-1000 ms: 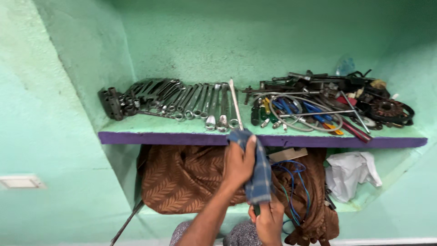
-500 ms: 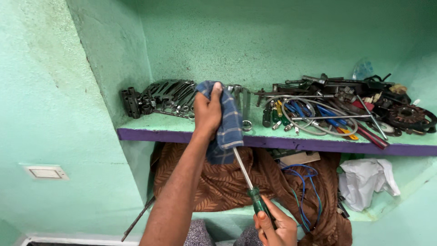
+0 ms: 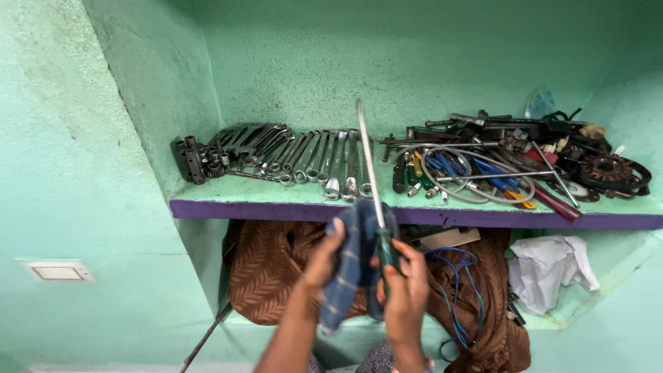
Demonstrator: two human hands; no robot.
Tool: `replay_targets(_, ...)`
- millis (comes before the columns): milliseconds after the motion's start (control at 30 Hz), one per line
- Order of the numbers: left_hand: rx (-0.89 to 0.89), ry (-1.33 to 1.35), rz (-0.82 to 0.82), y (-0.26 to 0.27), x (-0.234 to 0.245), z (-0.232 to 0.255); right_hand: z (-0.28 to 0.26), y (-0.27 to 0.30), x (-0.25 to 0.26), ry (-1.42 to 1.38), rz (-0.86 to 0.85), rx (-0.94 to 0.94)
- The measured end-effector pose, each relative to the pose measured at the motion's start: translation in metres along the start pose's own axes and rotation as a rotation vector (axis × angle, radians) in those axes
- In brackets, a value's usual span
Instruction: The person wipes several metal wrenches and a screwdriver with a blue cloth before placing them back onto a shelf cluttered with other mechanical tools.
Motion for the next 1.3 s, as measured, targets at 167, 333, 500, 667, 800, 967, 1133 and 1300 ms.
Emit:
replay_targets(167, -0.322, -0.339, 0.247, -0.022, 0.013, 0.003, -0.024, 0.015, -0.038, 0.672, -0.089, 0.548)
replay_targets(333, -0.423, -0.397, 0.254, -0.016, -0.015, 0.028, 0.006, 0.046, -0.014, 0.643, -0.030, 0.514)
replay_targets(500, -0.414, -0.428, 0.214, -0.007, -0.038, 0.027, 0.038, 0.054, 0.004, 0.556, 0.095, 0.456)
replay_targets(667, -0.324, -0.176, 0.306, -0.013, -0.039, 0.039, 0.066, 0.035, 0.007, -0.920, -0.286, -0.112)
replay_targets(800, -0.278, -0.014, 0.267, -0.014, -0.031, 0.031, 0.089, 0.038, 0.007, -0.861, -0.089, -0.578)
replay_targets(967, -0.212, -0.298, 0.326, -0.003, -0.012, 0.003, 0.108, 0.048, 0.012, -0.677, -0.060, -0.396)
replay_targets(1133, -0.121, -0.299, 0.413, 0.020, -0.001, -0.010, 0.128, 0.046, 0.032, -0.335, -0.044, -0.226)
replay_targets(1300, -0.005, -0.508, 0.589, 0.036, 0.003, -0.028, 0.113, 0.042, 0.027, -0.247, -0.039, -0.287)
Point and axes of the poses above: each hand's wrist, its own y-axis away from the middle knuckle, its own x-axis out of the back of the hand, z = x × y, the point moved 5 cm from there along -y, towards the middle knuckle, and after that the axes turned 2 degrees about -z, right-handed, at the moved point
